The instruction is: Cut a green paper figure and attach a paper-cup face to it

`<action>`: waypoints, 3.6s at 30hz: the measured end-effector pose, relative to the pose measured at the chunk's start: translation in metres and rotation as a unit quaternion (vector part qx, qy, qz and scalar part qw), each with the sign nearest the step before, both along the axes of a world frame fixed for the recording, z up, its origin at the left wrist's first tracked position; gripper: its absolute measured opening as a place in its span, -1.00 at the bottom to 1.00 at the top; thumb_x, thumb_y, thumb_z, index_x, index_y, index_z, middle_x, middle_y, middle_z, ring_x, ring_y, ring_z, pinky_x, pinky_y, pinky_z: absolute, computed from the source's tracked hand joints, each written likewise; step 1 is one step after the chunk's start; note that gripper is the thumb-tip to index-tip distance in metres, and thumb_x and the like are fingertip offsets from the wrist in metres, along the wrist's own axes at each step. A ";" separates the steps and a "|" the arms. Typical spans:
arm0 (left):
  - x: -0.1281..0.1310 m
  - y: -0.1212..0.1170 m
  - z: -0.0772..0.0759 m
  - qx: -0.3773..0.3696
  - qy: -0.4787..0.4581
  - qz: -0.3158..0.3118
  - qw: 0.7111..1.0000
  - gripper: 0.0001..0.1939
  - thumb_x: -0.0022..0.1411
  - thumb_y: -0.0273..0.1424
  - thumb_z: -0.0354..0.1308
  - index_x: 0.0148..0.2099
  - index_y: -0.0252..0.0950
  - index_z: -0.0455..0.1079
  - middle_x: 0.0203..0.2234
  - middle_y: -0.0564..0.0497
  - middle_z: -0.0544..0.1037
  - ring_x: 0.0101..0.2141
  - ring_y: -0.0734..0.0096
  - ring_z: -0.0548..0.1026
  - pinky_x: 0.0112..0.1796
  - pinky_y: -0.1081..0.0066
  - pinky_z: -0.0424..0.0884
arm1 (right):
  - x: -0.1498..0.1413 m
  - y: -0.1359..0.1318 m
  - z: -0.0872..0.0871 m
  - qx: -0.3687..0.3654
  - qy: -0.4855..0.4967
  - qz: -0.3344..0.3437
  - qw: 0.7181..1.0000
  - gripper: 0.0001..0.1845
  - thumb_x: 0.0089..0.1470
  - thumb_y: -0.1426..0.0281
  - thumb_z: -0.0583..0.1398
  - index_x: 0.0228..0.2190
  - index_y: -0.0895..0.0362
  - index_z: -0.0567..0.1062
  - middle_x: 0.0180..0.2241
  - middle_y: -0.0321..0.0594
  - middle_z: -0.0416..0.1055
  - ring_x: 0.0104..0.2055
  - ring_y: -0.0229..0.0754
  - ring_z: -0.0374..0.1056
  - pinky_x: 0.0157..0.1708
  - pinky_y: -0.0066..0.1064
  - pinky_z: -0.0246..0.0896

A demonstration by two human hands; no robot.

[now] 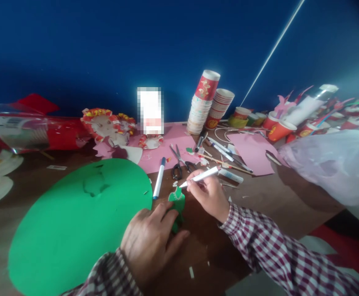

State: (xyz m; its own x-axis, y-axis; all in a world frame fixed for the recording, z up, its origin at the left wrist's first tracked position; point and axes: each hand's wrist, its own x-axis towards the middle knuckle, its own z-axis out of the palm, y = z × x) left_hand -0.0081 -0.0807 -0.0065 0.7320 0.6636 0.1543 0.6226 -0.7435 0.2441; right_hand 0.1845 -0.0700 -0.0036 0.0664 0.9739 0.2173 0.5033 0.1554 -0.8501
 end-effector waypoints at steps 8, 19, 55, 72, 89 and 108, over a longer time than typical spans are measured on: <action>0.011 0.013 0.004 0.018 0.050 -0.003 0.999 -0.71 0.30 -0.28 -0.13 -0.13 -0.27 0.36 -0.17 -0.09 0.45 -0.34 0.24 0.47 -0.33 0.17 0.44 | 0.004 0.001 0.002 -0.016 0.037 -0.004 0.999 -0.87 0.13 0.37 0.09 -0.41 0.16 0.37 -0.55 -0.28 0.39 -0.53 -0.29 0.31 -0.54 -0.51 0.19; 0.004 0.016 0.006 -0.003 0.042 -0.005 0.999 -0.70 0.27 -0.21 -0.09 -0.06 -0.21 0.32 0.07 -0.14 0.30 -0.19 0.21 0.47 -0.26 0.17 0.44 | 0.006 0.000 0.002 -0.011 0.036 0.008 0.999 -0.88 0.14 0.39 0.09 -0.38 0.16 0.38 -0.52 -0.27 0.41 -0.51 -0.28 0.35 -0.52 -0.50 0.22; 0.005 0.018 -0.008 0.021 0.009 -0.001 1.000 -0.53 0.26 -0.14 -0.10 0.06 -0.35 0.26 0.03 -0.15 0.36 -0.29 0.20 0.48 -0.31 0.17 0.45 | -0.001 0.001 0.001 0.006 -0.085 0.019 0.996 -0.93 0.10 0.41 0.11 -0.37 0.13 0.39 -0.48 -0.27 0.43 -0.47 -0.24 0.36 -0.48 -0.47 0.23; 0.006 0.018 -0.009 0.047 0.022 -0.001 0.999 -0.51 0.27 -0.11 -0.14 0.06 -0.33 0.27 0.04 -0.10 0.37 -0.32 0.23 0.47 -0.33 0.18 0.44 | -0.001 0.003 -0.001 0.003 -0.104 0.025 0.994 -0.92 0.10 0.42 0.11 -0.37 0.16 0.40 -0.53 -0.30 0.37 -0.53 -0.30 0.28 -0.50 -0.50 0.17; 0.005 0.017 -0.009 0.058 0.016 0.000 0.998 -0.52 0.27 -0.10 -0.14 0.04 -0.33 0.29 0.02 -0.08 0.40 -0.34 0.25 0.47 -0.34 0.19 0.45 | 0.001 0.003 -0.002 0.005 -0.098 0.034 0.995 -0.94 0.08 0.46 0.12 -0.39 0.16 0.40 -0.52 -0.30 0.40 -0.54 -0.31 0.28 -0.53 -0.51 0.14; 0.005 0.018 -0.009 0.061 0.017 -0.003 0.998 -0.53 0.27 -0.11 -0.12 0.03 -0.33 0.30 0.01 -0.11 0.39 -0.37 0.25 0.48 -0.37 0.19 0.45 | 0.001 0.001 0.000 -0.005 -0.092 0.050 0.994 -0.92 0.07 0.48 0.11 -0.44 0.16 0.39 -0.53 -0.32 0.39 -0.54 -0.33 0.28 -0.53 -0.53 0.12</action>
